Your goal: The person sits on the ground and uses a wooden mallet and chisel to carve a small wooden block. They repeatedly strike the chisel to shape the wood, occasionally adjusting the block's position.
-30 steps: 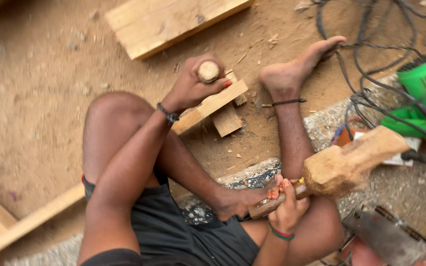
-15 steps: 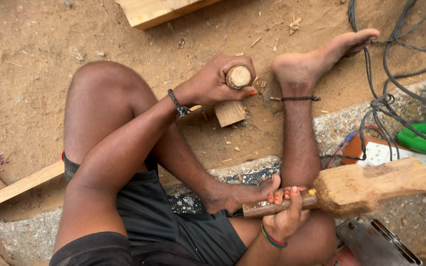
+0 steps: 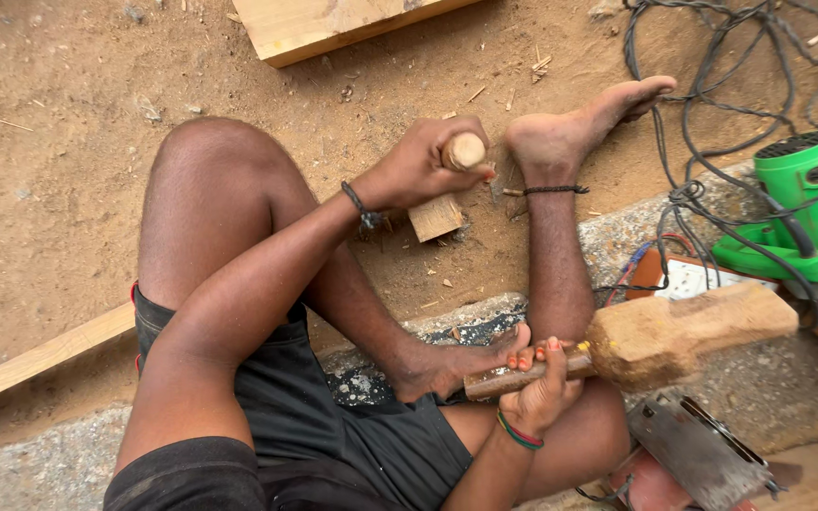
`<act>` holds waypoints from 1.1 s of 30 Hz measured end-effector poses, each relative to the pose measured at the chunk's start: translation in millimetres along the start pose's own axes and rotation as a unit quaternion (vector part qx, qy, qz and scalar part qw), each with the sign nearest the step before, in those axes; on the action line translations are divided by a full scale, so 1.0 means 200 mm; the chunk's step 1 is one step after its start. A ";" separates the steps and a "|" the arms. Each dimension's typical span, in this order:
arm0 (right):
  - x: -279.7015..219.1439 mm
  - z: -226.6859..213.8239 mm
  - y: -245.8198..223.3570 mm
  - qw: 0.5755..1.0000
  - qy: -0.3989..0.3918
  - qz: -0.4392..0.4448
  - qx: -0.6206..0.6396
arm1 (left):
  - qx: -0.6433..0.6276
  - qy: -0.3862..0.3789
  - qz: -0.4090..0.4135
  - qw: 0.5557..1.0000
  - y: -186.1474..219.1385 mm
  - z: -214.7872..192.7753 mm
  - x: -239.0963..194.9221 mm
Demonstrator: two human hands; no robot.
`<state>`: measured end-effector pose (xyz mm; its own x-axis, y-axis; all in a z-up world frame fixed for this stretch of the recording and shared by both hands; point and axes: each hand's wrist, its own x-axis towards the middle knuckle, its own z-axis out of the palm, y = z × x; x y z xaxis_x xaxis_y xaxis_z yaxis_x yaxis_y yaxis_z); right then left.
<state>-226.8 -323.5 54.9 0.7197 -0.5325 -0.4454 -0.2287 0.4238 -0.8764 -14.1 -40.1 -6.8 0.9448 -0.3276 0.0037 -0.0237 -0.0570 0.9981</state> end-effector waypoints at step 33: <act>-0.01 0.08 0.03 0.989 -0.020 -0.076 -0.128 | -0.067 -0.066 0.047 0.994 -0.05 -0.02 0.03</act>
<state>-220.1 -308.2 53.2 0.7830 -0.5438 -0.3019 -0.2701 0.1399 -0.9526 -7.5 -38.0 -16.5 0.8890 -0.4474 0.0976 -0.0568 0.1037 0.9930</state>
